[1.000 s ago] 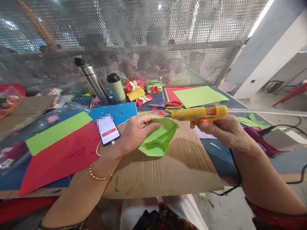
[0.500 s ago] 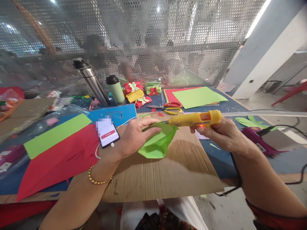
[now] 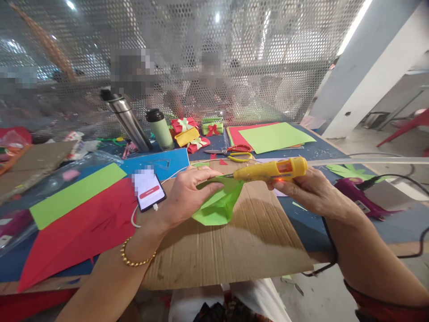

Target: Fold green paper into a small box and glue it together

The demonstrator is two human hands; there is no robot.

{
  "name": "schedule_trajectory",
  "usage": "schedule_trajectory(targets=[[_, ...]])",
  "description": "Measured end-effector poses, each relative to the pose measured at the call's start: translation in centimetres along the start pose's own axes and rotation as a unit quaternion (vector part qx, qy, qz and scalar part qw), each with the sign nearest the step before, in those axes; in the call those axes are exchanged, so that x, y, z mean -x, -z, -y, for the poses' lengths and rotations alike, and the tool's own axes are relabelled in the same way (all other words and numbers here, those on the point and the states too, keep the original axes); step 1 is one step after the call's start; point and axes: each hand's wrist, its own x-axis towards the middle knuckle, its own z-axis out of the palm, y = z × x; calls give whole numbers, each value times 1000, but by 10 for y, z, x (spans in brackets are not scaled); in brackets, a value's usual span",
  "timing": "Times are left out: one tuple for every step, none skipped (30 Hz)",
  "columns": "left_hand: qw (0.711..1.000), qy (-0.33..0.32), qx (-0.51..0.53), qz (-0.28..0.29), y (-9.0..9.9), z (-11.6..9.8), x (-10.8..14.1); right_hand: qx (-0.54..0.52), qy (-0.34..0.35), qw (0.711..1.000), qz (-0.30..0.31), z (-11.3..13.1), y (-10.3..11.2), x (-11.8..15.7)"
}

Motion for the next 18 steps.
schedule_trajectory(targets=[[1000,-7,-3,-1,0,1,0,3,10,1000,3,1,0,0],[1000,-13,-5,-1,0,1,1,4,20,1000,4,2,0,-1],[1000,-19,-8,-2,0,1,1,5,25,1000,4,3,0,-1],[1000,-24,-13,-3,-1,1,1,5,28,1000,1,3,0,-1],[999,-29,-18,-6,-1,1,1,5,30,1000,-3,4,0,-1],[999,-32,-24,-9,-1,2,1,6,33,999,-7,4,0,-1],[999,-35,-31,-11,-1,2,2,7,35,999,-10,4,0,-1],[999,-37,-37,-13,-1,2,2,8,38,999,-10,4,1,-1],[998,-39,-43,-15,-1,2,2,9,41,999,-11,4,1,-1],[998,-42,-49,-17,-1,2,2,10,44,999,-11,3,2,-1],[997,-45,-56,-19,-1,2,3,11,46,999,-10,3,2,-1],[997,-49,-63,-21,-1,2,3,13,47,999,-10,3,3,-1],[996,-54,-69,-23,-1,2,3,14,49,999,-11,3,4,-1],[995,-58,-74,-24,-1,3,3,16,51,999,-13,3,4,-1],[995,-62,-78,-24,-1,3,3,15,53,998,-16,4,4,-1],[994,-66,-81,-25,0,3,3,13,54,998,-18,4,4,-2],[994,-69,-83,-24,0,3,4,10,55,998,-19,5,4,-2],[993,-72,-87,-24,-1,4,4,6,54,998,-19,6,3,-2]])
